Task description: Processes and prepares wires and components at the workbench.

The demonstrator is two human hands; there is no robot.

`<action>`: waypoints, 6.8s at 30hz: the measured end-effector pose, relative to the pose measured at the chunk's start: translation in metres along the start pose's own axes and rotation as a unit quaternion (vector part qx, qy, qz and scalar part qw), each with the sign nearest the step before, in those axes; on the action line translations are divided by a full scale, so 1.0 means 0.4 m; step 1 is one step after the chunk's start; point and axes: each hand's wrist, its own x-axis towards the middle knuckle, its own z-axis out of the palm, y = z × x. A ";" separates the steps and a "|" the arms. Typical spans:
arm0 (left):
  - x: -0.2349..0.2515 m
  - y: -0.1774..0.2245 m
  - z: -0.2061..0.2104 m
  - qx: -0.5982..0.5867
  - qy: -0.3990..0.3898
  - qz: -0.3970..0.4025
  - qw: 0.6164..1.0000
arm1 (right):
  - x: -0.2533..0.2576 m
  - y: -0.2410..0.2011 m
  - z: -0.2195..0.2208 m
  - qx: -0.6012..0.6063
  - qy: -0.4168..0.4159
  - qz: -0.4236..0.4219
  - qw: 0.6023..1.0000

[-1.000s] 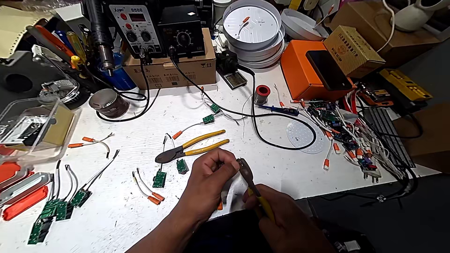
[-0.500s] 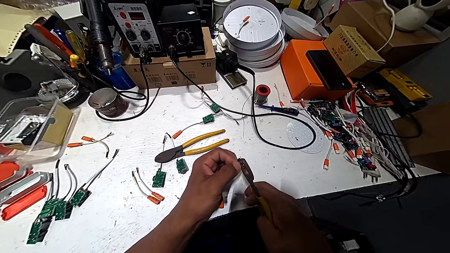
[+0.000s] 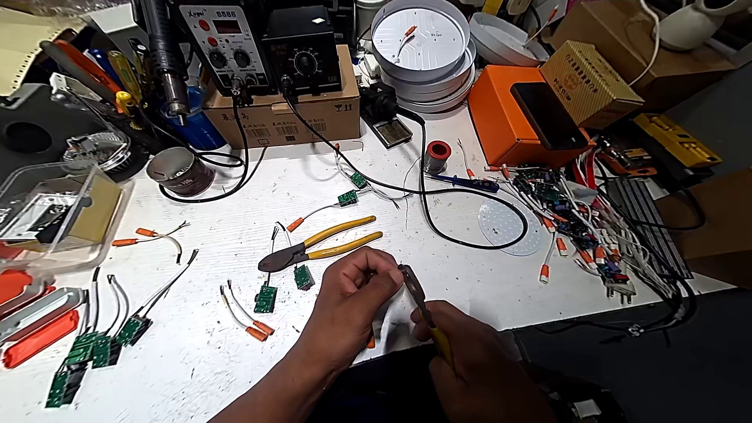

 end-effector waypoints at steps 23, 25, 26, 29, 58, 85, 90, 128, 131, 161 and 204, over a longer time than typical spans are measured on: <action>-0.002 -0.005 0.001 0.008 0.006 -0.001 1.000 | -0.003 0.005 0.008 -0.021 0.026 -0.005 0.999; -0.002 -0.005 0.000 0.004 0.003 0.002 1.000 | -0.003 0.007 0.008 -0.013 0.023 -0.008 1.000; -0.002 -0.006 -0.001 0.002 0.000 0.001 1.000 | -0.004 0.008 0.007 0.004 0.015 -0.010 1.000; -0.003 -0.008 -0.006 -0.032 -0.015 -0.010 0.999 | -0.004 0.016 -0.005 0.099 -0.027 -0.007 0.995; 0.013 -0.083 -0.046 -0.146 -0.184 0.111 0.966 | 0.017 0.031 0.016 -0.197 0.155 -0.080 0.965; 0.024 -0.114 -0.058 -0.225 -0.231 0.090 0.942 | 0.037 0.033 -0.021 -0.293 0.261 -0.167 0.905; 0.016 -0.109 -0.057 -0.212 -0.217 0.093 0.948 | 0.028 0.047 -0.016 -0.244 0.234 -0.158 0.928; -0.057 -0.077 -0.012 -0.001 -0.032 0.128 0.991 | 0.083 -0.032 0.051 0.387 0.140 -0.018 0.911; -0.057 -0.072 -0.014 -0.009 -0.017 0.120 0.993 | 0.084 -0.034 0.056 0.374 0.137 -0.016 0.917; -0.019 -0.045 0.015 0.017 0.067 0.263 0.962 | 0.048 -0.025 0.066 -0.034 0.148 -0.057 0.987; -0.028 -0.054 0.020 0.009 0.024 0.236 0.972 | 0.051 0.013 0.064 -0.137 0.246 -0.122 0.952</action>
